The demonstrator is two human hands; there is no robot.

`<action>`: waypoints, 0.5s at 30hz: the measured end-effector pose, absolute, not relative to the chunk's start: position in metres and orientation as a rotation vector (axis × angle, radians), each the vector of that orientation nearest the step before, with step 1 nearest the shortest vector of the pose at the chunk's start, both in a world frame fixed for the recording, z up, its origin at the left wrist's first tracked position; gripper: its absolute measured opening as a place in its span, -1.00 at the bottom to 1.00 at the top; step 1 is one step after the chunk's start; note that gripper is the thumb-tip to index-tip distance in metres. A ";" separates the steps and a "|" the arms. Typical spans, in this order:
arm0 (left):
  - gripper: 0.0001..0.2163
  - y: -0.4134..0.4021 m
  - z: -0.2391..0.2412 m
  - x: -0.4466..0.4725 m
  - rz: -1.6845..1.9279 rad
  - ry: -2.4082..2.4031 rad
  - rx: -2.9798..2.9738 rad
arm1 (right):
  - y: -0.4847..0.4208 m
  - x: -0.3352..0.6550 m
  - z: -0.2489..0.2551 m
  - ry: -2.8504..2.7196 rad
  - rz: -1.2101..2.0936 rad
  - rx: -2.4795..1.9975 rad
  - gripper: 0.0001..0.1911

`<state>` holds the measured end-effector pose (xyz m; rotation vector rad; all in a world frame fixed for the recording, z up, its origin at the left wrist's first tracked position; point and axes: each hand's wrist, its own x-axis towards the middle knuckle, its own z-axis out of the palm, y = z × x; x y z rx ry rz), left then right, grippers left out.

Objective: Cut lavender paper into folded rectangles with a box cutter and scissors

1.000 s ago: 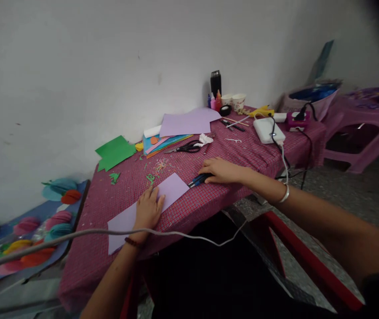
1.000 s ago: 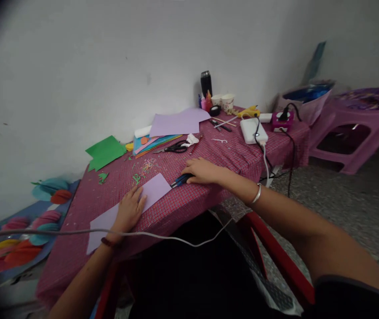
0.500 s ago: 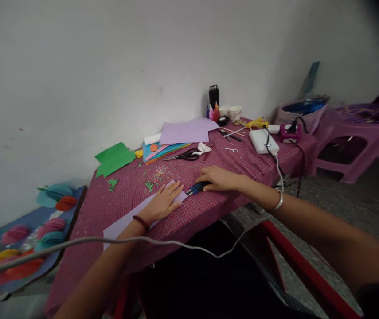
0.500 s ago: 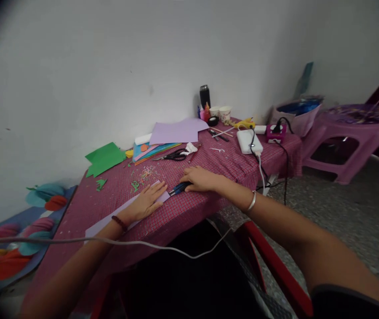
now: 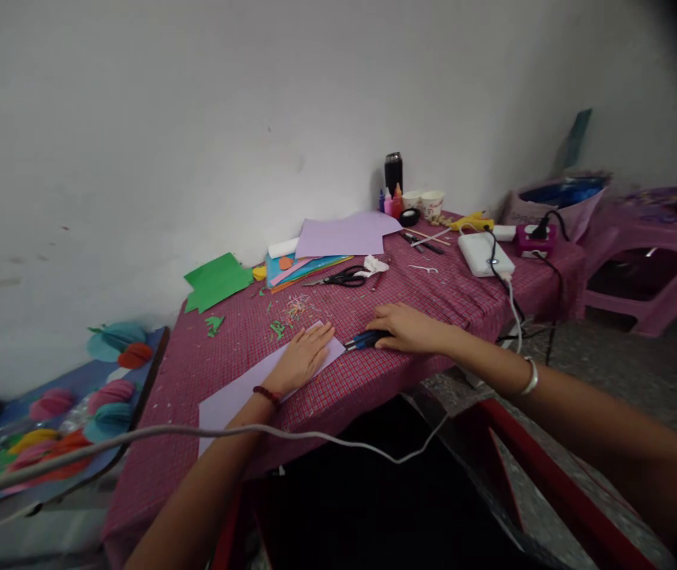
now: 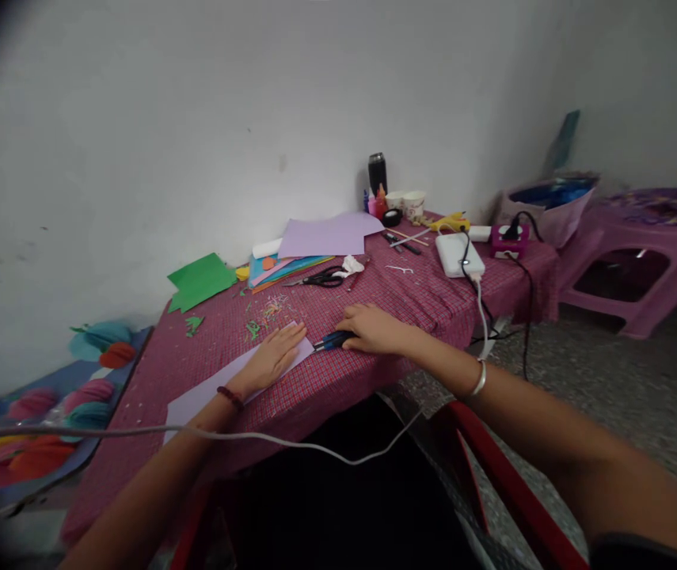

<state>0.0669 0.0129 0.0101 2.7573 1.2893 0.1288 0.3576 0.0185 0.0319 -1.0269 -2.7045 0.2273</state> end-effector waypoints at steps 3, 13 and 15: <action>-0.52 0.011 0.011 0.067 0.159 1.278 2.749 | 0.018 0.347 0.032 -2.707 0.220 -1.035 -0.67; -0.52 0.010 0.014 0.070 0.166 1.270 2.678 | 0.008 0.345 0.024 -2.713 0.220 -1.041 -0.65; -0.52 0.010 0.013 0.069 0.212 1.270 2.678 | 0.007 0.345 0.025 -2.714 0.212 -1.064 -0.65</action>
